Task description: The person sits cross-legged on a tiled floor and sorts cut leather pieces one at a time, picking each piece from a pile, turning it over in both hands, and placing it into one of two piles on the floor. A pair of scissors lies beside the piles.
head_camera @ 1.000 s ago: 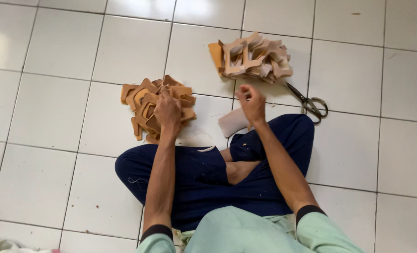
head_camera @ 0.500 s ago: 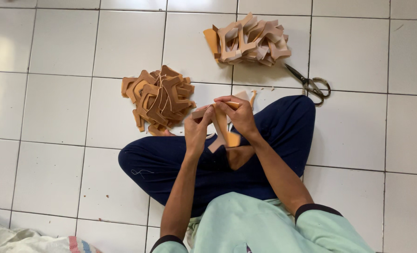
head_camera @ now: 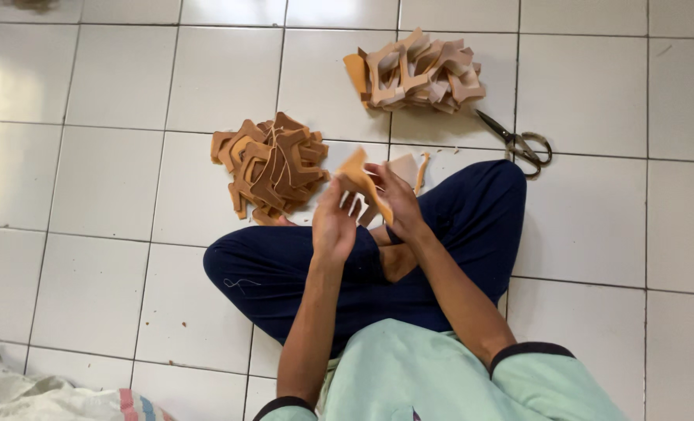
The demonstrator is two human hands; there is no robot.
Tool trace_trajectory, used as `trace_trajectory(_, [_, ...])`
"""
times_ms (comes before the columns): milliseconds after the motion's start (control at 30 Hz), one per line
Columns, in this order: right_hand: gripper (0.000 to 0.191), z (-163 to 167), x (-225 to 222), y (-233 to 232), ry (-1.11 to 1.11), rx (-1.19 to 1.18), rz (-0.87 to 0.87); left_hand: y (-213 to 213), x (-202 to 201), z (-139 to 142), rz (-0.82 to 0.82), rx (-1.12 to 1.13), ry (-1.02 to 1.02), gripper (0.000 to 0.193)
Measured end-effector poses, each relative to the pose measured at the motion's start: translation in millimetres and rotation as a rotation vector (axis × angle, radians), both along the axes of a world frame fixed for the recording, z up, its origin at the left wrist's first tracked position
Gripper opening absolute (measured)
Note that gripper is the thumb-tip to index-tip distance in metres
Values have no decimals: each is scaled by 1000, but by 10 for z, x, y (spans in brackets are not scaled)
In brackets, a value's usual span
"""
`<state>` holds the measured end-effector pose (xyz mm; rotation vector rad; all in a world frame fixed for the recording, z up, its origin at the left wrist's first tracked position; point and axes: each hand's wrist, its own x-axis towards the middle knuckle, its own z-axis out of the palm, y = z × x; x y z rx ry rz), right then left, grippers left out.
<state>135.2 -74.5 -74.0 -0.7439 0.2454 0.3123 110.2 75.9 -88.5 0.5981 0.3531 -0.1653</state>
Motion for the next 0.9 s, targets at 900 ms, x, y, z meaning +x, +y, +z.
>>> trace_trajectory(900, [27, 1, -373, -14, -120, 219, 211, -93, -7, 651, -36, 1151, -293, 30])
